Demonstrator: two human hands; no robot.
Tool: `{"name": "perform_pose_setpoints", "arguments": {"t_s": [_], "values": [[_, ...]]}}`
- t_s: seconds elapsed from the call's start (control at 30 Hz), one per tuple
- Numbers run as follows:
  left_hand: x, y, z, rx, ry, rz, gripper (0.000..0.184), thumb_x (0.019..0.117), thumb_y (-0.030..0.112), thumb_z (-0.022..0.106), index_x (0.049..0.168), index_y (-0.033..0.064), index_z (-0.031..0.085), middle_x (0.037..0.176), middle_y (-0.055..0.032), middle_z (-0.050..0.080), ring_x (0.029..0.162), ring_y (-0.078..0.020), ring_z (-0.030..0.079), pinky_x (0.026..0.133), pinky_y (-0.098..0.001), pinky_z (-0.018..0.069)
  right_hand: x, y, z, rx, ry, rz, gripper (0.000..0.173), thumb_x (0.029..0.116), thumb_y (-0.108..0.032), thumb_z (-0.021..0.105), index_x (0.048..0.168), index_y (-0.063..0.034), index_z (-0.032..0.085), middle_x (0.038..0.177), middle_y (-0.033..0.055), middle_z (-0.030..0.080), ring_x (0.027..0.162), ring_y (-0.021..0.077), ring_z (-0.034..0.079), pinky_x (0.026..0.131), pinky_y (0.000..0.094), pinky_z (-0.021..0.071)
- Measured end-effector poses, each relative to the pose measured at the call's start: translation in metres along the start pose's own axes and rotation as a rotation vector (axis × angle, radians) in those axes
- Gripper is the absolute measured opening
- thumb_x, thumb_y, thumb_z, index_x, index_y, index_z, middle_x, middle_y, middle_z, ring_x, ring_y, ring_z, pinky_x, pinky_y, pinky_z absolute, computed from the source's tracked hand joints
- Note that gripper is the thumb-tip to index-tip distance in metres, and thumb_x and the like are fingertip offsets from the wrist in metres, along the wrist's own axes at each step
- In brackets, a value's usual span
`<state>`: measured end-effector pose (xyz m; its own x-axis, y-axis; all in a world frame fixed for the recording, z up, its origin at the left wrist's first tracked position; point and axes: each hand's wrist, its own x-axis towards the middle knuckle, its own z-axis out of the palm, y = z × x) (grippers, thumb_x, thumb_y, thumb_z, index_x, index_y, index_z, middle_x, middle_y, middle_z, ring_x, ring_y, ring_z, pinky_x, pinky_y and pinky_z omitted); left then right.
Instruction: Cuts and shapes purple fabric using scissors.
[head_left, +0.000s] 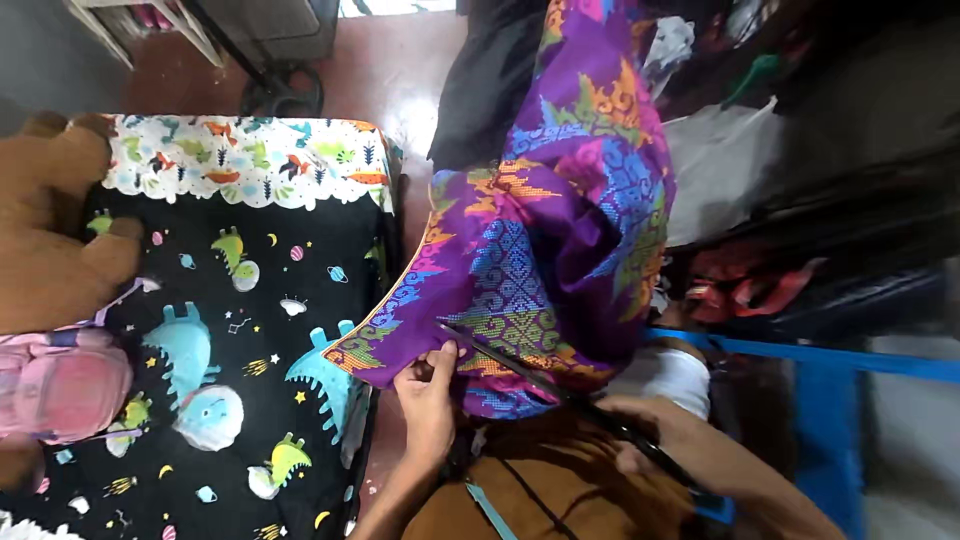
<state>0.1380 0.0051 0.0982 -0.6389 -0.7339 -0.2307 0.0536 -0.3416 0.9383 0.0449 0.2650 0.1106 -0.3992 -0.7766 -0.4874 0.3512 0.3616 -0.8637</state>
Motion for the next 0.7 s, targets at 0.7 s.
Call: {"name": "perform_pose_setpoints", "arguments": {"t_s": [0.7], "values": [[0.123,0.078,-0.019,0.903,-0.432,0.292,0.036,0.1025,0.027,0.060,0.121,-0.0028,0.064,0.116,-0.0126,0.069,0.102,-0.0144,0.067,0.091,-0.0354,0.0551,-0.021,0.023,-0.001,-0.201,0.731,-0.140,0.061,0.0849,-0.063,0.069,0.110,-0.0081,0.063,0.087,-0.0066,0.066,0.073,-0.0007,0.062,0.064,0.0205,0.0546]]}}
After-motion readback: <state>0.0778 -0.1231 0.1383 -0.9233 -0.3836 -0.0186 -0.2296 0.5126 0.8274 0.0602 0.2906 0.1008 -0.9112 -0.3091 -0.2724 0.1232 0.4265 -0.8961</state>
